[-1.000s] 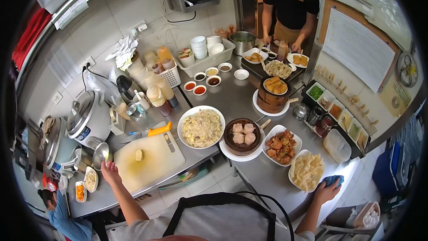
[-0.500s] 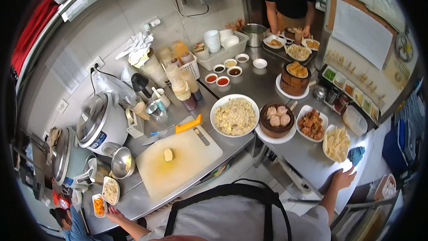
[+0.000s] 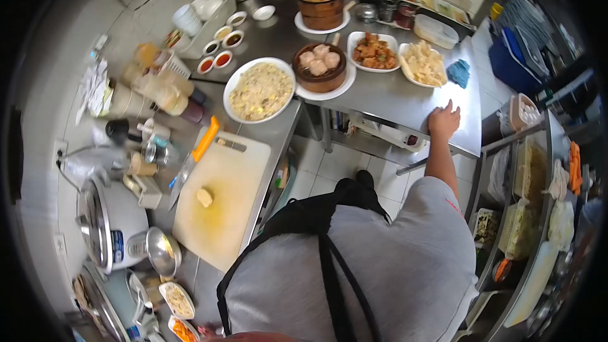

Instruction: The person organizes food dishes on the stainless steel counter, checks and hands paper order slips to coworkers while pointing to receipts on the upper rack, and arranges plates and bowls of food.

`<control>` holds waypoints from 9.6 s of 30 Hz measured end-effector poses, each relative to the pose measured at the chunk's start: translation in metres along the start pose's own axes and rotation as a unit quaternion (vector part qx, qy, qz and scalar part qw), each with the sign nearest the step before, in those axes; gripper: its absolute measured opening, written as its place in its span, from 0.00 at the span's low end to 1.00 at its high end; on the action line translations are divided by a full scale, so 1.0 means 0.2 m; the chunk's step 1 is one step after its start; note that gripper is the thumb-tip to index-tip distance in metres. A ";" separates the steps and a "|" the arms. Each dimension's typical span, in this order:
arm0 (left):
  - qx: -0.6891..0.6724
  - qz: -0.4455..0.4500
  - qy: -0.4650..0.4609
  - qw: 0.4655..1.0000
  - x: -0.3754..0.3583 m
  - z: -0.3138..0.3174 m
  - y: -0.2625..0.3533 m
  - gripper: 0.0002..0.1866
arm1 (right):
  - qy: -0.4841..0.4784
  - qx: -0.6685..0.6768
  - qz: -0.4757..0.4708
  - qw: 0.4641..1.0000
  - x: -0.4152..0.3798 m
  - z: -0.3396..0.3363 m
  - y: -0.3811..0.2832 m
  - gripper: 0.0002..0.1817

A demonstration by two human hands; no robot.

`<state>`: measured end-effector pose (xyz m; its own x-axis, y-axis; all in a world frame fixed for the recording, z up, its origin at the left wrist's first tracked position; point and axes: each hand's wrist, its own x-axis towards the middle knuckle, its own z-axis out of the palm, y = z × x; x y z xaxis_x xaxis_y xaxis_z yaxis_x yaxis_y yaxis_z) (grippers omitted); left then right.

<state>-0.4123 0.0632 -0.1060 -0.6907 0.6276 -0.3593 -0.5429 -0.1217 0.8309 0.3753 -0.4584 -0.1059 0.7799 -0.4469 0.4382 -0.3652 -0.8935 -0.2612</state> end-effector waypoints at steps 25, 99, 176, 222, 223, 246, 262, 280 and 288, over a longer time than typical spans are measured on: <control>0.059 0.000 0.024 0.998 0.07 0.06 0.13 0.16 | -0.717 0.368 -0.494 0.327 -1.60 -0.99 -1.68 0.12; 0.299 -0.255 -0.706 0.590 -3.24 1.45 -1.32 0.22 | -0.245 0.583 0.367 0.682 0.36 -0.40 0.65 0.31; 0.280 -0.260 -0.642 0.665 -2.83 2.09 -1.47 0.20 | -0.578 0.400 0.221 0.676 0.69 0.79 -2.14 0.11; 0.371 -0.281 -0.652 0.598 -2.97 2.40 -1.68 0.21 | -0.736 0.322 -0.173 0.570 0.31 0.76 -3.01 0.24; 0.367 -0.304 -0.656 0.585 -2.99 2.43 -1.73 0.21 | -0.724 0.339 -0.188 0.570 0.40 0.69 -2.98 0.24; 0.504 -0.350 -0.680 0.402 -3.37 2.79 -2.90 0.13 | -0.211 0.009 0.109 0.971 0.85 -0.69 0.60 0.19; 0.383 -0.472 -0.555 0.567 -3.51 2.61 -2.92 0.17 | -0.294 0.398 0.241 0.835 0.58 -0.64 0.48 0.13; 0.486 -0.134 -0.638 0.582 -3.52 2.70 -2.66 0.19 | -0.567 0.481 0.032 0.667 1.13 0.37 -1.68 0.13; 0.481 -0.130 -0.664 0.557 -3.49 2.78 -2.73 0.16 | -0.599 0.468 0.052 0.647 0.95 0.83 -1.96 0.11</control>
<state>0.6323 0.1195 -0.0733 0.6621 0.6206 -0.4201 0.4060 0.1742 0.8971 0.7510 -0.1857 -0.0626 0.8148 0.3548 -0.4585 -0.4165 -0.1920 -0.8886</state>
